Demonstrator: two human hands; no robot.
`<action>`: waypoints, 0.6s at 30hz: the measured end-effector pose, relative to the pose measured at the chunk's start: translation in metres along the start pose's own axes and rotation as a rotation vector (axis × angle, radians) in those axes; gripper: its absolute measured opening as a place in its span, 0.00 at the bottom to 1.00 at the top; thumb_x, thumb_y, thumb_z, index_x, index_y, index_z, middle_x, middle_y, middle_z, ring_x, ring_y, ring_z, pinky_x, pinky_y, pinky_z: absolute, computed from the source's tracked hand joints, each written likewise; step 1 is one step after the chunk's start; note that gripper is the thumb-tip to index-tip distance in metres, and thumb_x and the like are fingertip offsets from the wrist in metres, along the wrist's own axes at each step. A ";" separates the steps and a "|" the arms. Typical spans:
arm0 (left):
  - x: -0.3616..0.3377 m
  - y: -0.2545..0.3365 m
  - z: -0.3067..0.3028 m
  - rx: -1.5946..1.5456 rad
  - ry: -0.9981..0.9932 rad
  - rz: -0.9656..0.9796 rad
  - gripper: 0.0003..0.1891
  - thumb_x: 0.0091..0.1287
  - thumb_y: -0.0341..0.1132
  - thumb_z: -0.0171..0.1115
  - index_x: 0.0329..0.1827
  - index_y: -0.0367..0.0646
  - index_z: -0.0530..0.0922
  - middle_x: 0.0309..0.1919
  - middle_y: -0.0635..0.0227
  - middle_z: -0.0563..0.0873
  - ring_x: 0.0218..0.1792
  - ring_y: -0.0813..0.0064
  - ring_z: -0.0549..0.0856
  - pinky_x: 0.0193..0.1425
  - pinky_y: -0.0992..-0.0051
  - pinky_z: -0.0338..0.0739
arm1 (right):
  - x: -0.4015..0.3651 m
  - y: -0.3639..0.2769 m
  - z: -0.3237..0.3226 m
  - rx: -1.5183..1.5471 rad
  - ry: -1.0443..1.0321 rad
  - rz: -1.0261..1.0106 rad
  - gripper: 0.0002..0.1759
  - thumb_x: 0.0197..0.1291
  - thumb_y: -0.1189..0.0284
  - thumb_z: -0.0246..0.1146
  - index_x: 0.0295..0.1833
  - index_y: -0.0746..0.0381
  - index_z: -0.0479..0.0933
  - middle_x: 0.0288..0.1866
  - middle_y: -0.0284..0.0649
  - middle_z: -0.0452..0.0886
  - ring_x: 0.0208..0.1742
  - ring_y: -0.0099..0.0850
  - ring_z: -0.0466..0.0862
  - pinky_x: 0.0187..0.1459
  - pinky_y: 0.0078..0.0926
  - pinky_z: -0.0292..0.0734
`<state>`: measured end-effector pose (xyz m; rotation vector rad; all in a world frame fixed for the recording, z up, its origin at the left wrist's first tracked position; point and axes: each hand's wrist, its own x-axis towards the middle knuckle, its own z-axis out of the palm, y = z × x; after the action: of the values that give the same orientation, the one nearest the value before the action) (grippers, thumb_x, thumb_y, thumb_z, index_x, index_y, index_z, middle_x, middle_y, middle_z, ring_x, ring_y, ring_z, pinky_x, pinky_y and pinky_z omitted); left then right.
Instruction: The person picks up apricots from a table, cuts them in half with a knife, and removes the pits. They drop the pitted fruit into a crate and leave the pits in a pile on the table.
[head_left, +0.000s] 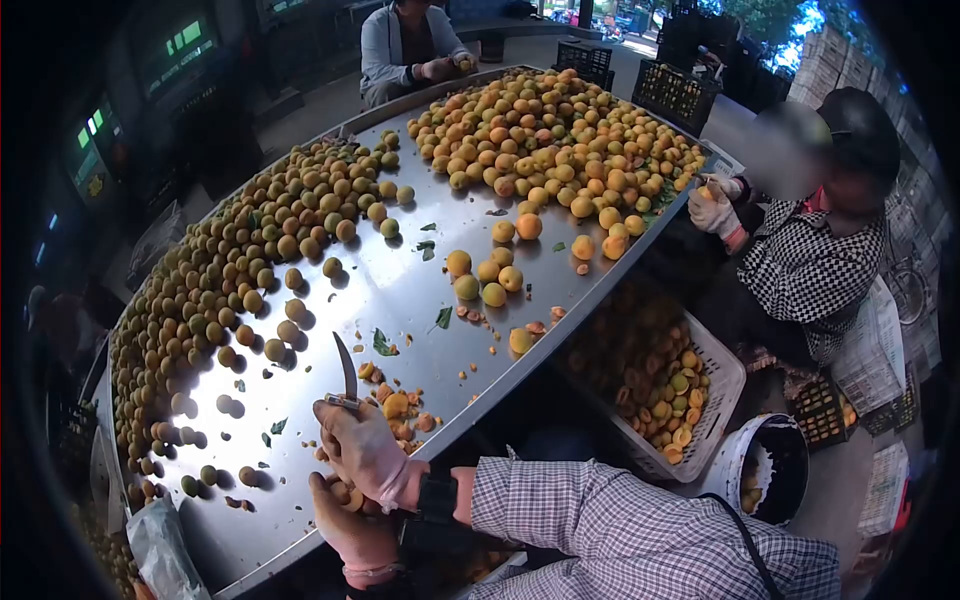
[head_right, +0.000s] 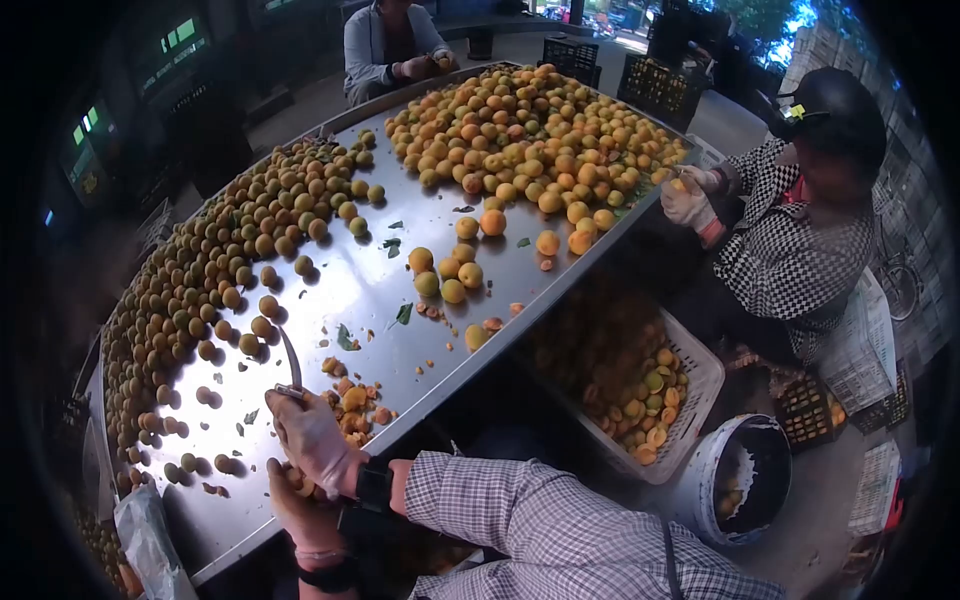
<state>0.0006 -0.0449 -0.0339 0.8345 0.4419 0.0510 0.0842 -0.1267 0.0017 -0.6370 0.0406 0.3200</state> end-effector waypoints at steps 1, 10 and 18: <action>-0.001 -0.002 -0.003 0.077 0.011 0.069 0.21 0.78 0.54 0.45 0.42 0.44 0.76 0.33 0.72 0.82 0.33 0.77 0.83 0.37 0.77 0.78 | 0.002 -0.003 0.001 0.084 0.035 0.067 0.15 0.70 0.63 0.61 0.29 0.54 0.73 0.20 0.21 0.68 0.19 0.12 0.64 0.21 0.13 0.57; -0.002 0.000 0.012 0.106 0.095 0.032 0.20 0.76 0.56 0.49 0.43 0.47 0.75 0.34 0.71 0.82 0.35 0.75 0.84 0.35 0.77 0.80 | -0.001 -0.019 -0.003 0.194 0.117 0.126 0.15 0.70 0.66 0.60 0.28 0.57 0.72 0.20 0.26 0.70 0.17 0.15 0.66 0.19 0.13 0.62; 0.028 -0.012 -0.037 -0.108 -0.324 -0.378 0.24 0.79 0.40 0.46 0.77 0.48 0.62 0.78 0.64 0.62 0.71 0.67 0.68 0.76 0.67 0.60 | -0.001 -0.025 -0.001 -0.205 -0.237 0.115 0.11 0.69 0.66 0.62 0.42 0.65 0.79 0.27 0.22 0.71 0.28 0.12 0.66 0.28 0.12 0.61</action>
<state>0.0098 -0.0207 -0.0746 0.6279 0.2820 -0.4019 0.0909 -0.1463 0.0157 -0.7979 -0.1856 0.5136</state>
